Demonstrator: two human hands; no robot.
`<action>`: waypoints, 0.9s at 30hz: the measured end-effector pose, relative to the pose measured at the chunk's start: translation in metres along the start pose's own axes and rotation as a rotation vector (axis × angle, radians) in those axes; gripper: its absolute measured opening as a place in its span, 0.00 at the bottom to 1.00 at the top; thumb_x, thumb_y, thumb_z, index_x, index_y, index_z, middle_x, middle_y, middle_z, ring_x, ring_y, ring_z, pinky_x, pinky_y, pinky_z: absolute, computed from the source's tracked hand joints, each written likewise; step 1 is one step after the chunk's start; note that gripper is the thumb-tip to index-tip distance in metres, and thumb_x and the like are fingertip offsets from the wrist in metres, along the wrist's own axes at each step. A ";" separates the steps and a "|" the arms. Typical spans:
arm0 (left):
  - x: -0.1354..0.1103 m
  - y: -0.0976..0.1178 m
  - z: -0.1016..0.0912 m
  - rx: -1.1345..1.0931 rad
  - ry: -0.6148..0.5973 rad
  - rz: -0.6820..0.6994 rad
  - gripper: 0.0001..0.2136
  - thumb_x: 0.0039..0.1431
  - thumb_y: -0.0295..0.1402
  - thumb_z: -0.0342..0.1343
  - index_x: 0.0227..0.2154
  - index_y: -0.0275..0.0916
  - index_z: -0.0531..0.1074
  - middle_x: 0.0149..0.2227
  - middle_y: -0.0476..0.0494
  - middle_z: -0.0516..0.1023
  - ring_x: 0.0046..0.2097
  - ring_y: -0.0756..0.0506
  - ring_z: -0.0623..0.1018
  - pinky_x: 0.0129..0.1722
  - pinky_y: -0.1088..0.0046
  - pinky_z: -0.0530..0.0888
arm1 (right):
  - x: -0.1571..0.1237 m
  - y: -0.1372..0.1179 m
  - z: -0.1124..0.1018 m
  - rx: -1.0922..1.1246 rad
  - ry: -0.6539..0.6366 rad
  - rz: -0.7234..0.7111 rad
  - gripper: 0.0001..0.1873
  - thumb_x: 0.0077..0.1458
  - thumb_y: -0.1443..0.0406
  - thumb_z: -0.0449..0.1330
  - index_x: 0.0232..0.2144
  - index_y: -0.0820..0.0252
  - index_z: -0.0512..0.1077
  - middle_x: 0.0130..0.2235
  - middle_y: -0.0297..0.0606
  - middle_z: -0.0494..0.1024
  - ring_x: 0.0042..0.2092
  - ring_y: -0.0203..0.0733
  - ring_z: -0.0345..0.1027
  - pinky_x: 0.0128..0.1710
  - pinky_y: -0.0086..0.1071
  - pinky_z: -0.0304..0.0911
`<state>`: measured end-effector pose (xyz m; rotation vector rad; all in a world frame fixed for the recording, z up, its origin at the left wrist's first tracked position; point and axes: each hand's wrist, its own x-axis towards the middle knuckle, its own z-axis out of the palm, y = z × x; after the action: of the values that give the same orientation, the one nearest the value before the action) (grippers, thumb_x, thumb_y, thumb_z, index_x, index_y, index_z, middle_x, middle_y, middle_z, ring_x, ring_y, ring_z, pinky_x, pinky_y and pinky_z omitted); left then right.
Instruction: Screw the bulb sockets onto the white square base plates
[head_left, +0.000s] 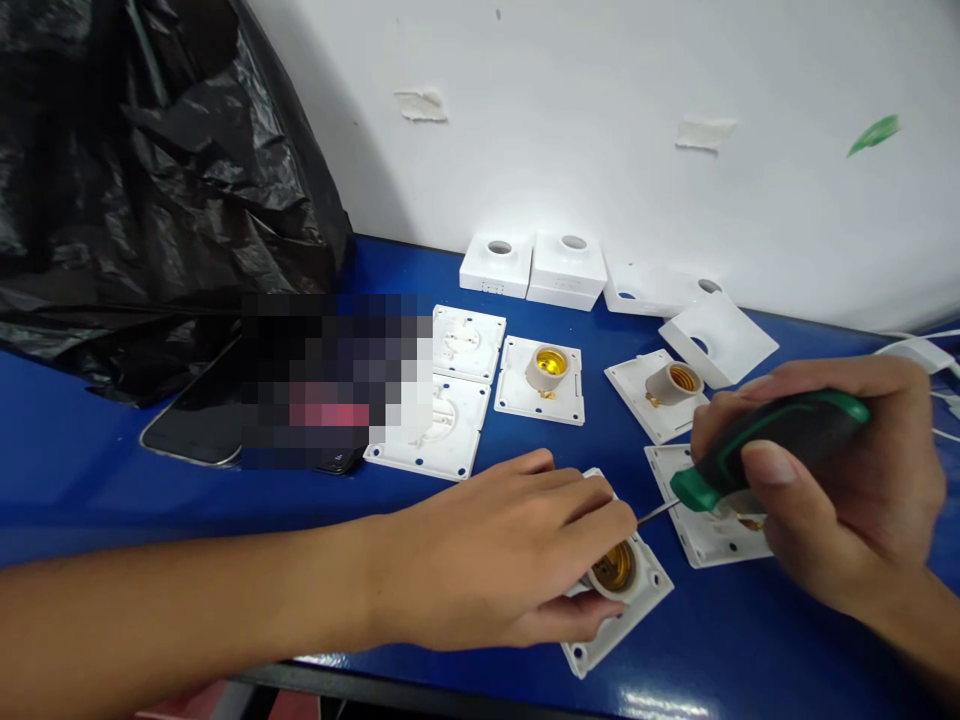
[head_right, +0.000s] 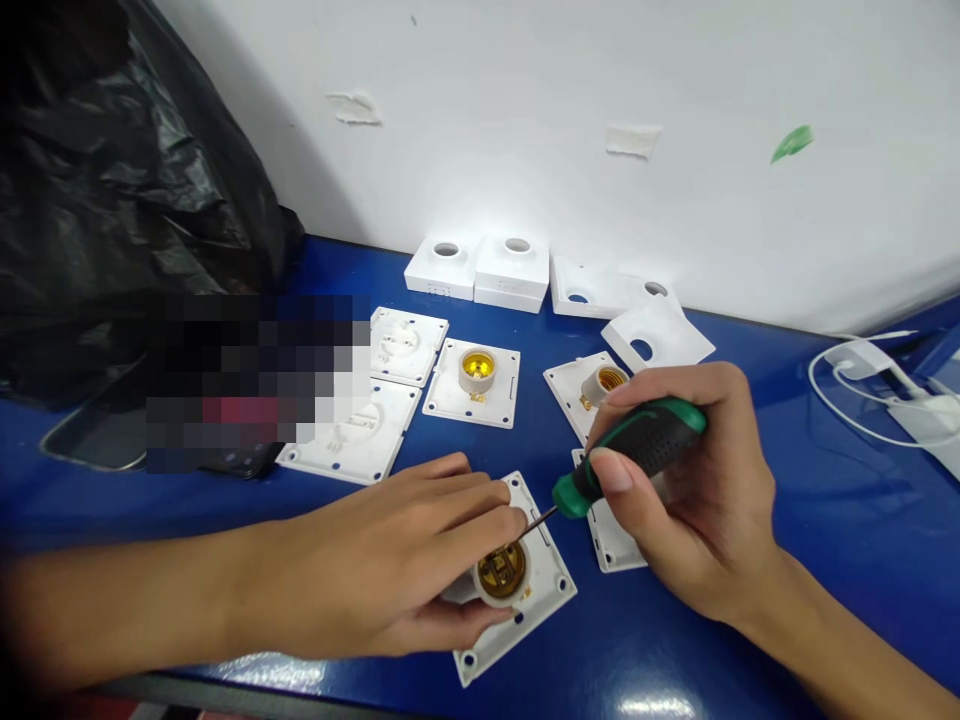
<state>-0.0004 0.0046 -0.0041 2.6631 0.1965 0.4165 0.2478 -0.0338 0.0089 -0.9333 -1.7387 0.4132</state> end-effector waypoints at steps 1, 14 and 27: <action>0.000 0.000 0.000 0.000 -0.001 0.000 0.14 0.70 0.38 0.61 0.48 0.34 0.67 0.45 0.43 0.78 0.40 0.44 0.77 0.45 0.65 0.69 | 0.001 0.001 0.000 -0.001 -0.009 0.001 0.19 0.57 0.73 0.66 0.50 0.56 0.70 0.35 0.33 0.75 0.32 0.40 0.72 0.26 0.40 0.66; -0.001 0.000 0.000 0.013 -0.003 0.008 0.13 0.70 0.39 0.61 0.46 0.35 0.67 0.45 0.43 0.78 0.41 0.44 0.76 0.44 0.66 0.69 | 0.001 0.002 -0.002 -0.004 -0.033 0.018 0.20 0.57 0.72 0.66 0.51 0.57 0.69 0.35 0.36 0.75 0.30 0.43 0.71 0.27 0.42 0.66; 0.000 0.000 0.000 0.000 -0.008 0.002 0.15 0.71 0.40 0.59 0.50 0.34 0.67 0.46 0.41 0.78 0.41 0.43 0.77 0.45 0.65 0.70 | 0.005 0.000 0.000 0.027 -0.073 0.013 0.21 0.58 0.73 0.65 0.52 0.54 0.69 0.32 0.34 0.76 0.30 0.42 0.72 0.27 0.39 0.69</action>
<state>-0.0003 0.0049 -0.0045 2.6648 0.1913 0.4066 0.2471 -0.0297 0.0117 -0.9208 -1.7892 0.4841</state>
